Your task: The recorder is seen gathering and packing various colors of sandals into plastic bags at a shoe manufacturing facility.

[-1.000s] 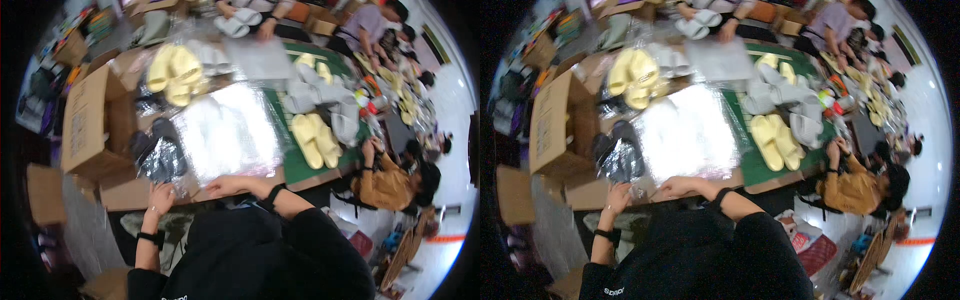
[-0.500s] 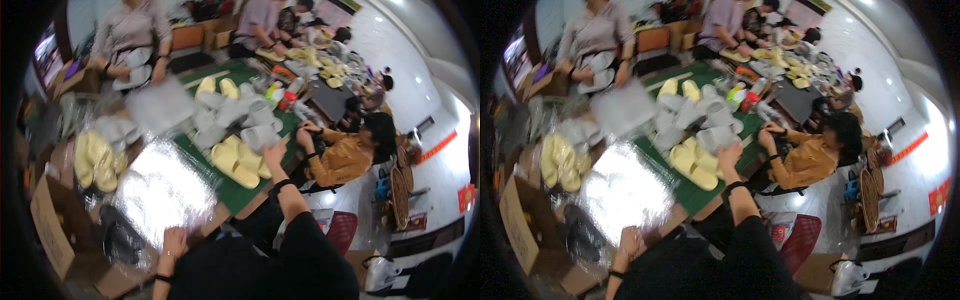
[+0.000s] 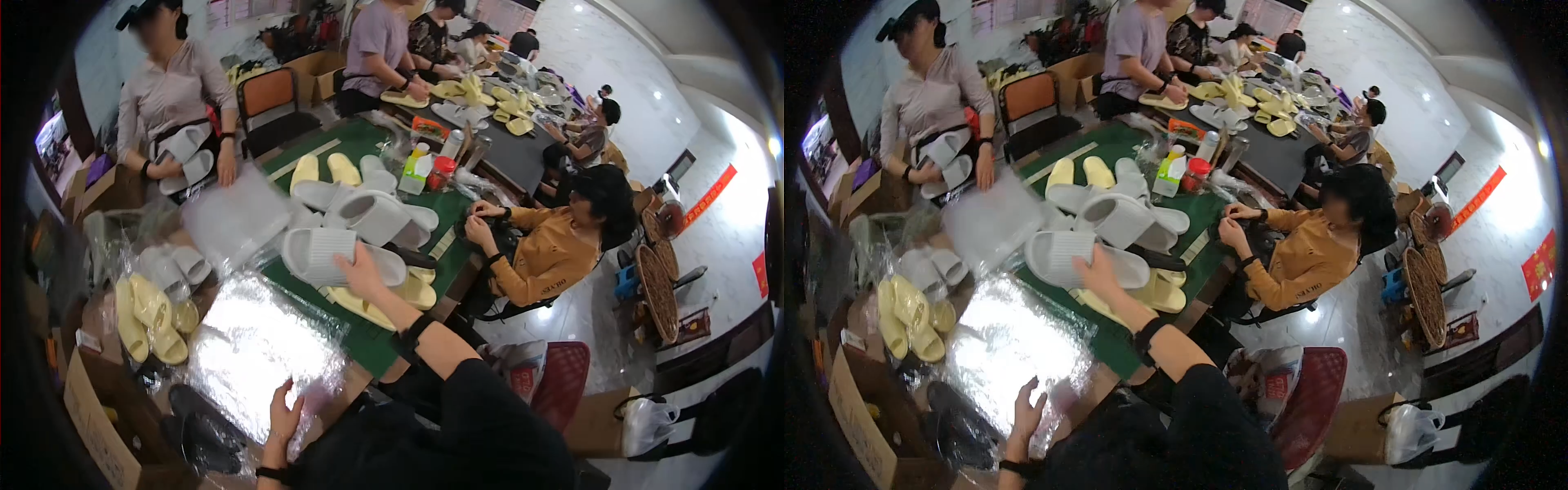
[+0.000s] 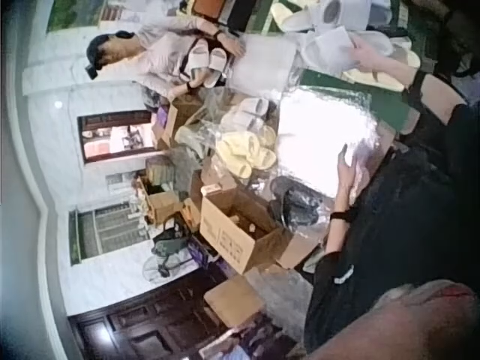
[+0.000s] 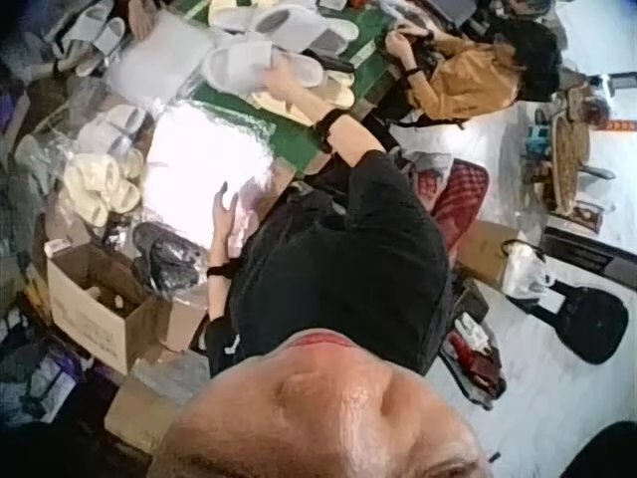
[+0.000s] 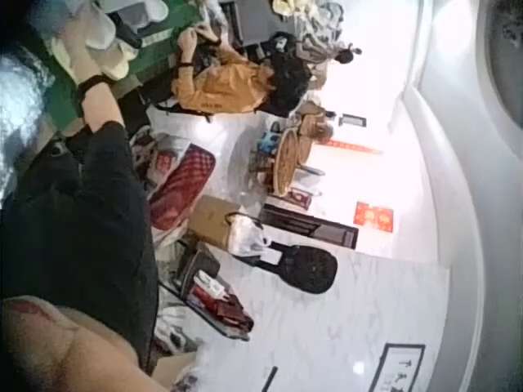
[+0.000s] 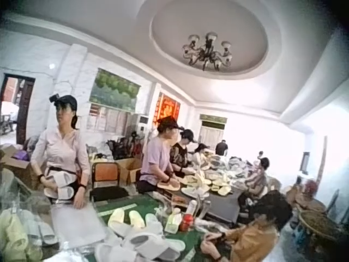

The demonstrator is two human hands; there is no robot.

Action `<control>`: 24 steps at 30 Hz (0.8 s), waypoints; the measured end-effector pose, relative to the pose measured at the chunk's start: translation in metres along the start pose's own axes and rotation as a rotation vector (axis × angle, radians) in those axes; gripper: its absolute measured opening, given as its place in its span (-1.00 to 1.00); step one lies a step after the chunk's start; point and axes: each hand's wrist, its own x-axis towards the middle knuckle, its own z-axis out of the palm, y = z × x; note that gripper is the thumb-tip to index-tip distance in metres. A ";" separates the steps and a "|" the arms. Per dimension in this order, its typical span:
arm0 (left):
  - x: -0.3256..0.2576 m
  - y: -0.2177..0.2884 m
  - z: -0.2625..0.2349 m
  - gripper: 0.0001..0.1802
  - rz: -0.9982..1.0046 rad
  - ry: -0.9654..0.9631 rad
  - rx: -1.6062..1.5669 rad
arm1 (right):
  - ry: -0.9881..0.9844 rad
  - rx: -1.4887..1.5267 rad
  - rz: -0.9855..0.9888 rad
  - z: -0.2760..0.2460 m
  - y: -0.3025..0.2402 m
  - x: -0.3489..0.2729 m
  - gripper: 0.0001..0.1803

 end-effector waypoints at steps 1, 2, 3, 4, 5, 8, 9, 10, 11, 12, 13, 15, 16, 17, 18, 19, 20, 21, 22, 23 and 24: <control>0.004 -0.009 0.001 -0.43 -0.046 -0.020 -0.062 | -0.078 0.063 -0.017 0.019 -0.014 -0.018 -0.69; 0.011 0.001 0.005 -0.30 -0.090 -0.015 -0.418 | -0.157 0.129 -0.025 0.036 -0.027 -0.038 -0.69; 0.016 0.007 0.001 -0.17 -0.151 -0.053 -0.598 | -0.208 0.148 0.011 0.051 -0.041 -0.059 -0.69; 0.020 0.007 -0.002 -0.11 -0.122 -0.058 -0.733 | -0.303 0.197 0.105 0.060 -0.056 -0.078 -0.68; 0.026 0.011 -0.002 -0.11 -0.055 -0.046 -0.870 | -0.387 0.242 0.197 0.067 -0.064 -0.095 -0.66; 0.022 -0.003 0.005 -0.29 -0.079 0.125 -1.123 | -0.731 0.146 0.287 0.093 -0.053 -0.142 -0.63; 0.017 -0.019 0.003 -0.29 -0.109 0.179 -1.117 | -0.965 -0.018 0.320 0.097 -0.045 -0.152 -0.62; 0.014 -0.035 0.001 -0.31 -0.322 0.249 -1.171 | -0.962 -0.116 0.212 0.097 -0.021 -0.162 -0.64; 0.007 -0.050 -0.001 -0.33 -0.532 0.322 -1.226 | -0.967 -0.177 0.173 0.094 -0.007 -0.160 -0.71; -0.003 -0.062 -0.001 -0.33 -0.547 0.373 -1.229 | -0.907 -0.234 0.154 0.093 -0.002 -0.156 -0.75; -0.013 -0.073 0.000 -0.37 -0.633 0.438 -1.222 | -0.888 -0.340 0.190 0.087 -0.001 -0.147 -0.69; -0.029 -0.089 -0.001 -0.42 -0.731 0.538 -1.222 | -0.757 -0.459 0.059 0.084 0.021 -0.134 -0.78; -0.034 -0.093 -0.002 -0.39 -0.734 0.538 -1.278 | -0.727 -0.488 0.015 0.087 0.032 -0.128 -0.78; -0.037 -0.098 -0.002 -0.37 -0.736 0.540 -1.336 | -0.756 -0.548 0.012 0.091 0.043 -0.122 -0.76; -0.040 -0.112 0.000 -0.28 -0.789 0.487 -1.199 | -0.801 -0.567 -0.043 0.099 0.052 -0.120 -0.73; -0.039 -0.112 -0.001 -0.28 -0.795 0.510 -1.208 | -0.833 -0.590 -0.096 0.107 0.064 -0.118 -0.70; -0.036 -0.113 0.002 -0.21 -0.803 0.474 -1.134 | -0.858 -0.587 -0.101 0.120 0.077 -0.117 -0.70; -0.032 -0.111 0.003 -0.13 -0.811 0.437 -1.060 | -0.848 -0.629 -0.185 0.134 0.092 -0.115 -0.67; -0.028 -0.110 0.005 -0.03 -0.812 0.447 -1.061 | -0.839 -0.666 -0.272 0.147 0.100 -0.114 -0.64; -0.025 -0.112 0.006 -0.03 -0.819 0.471 -1.068 | -0.863 -0.658 -0.279 0.160 0.107 -0.115 -0.64; -0.022 -0.120 0.008 0.01 -0.802 0.454 -1.049 | -0.839 -0.645 -0.317 0.176 0.112 -0.119 -0.65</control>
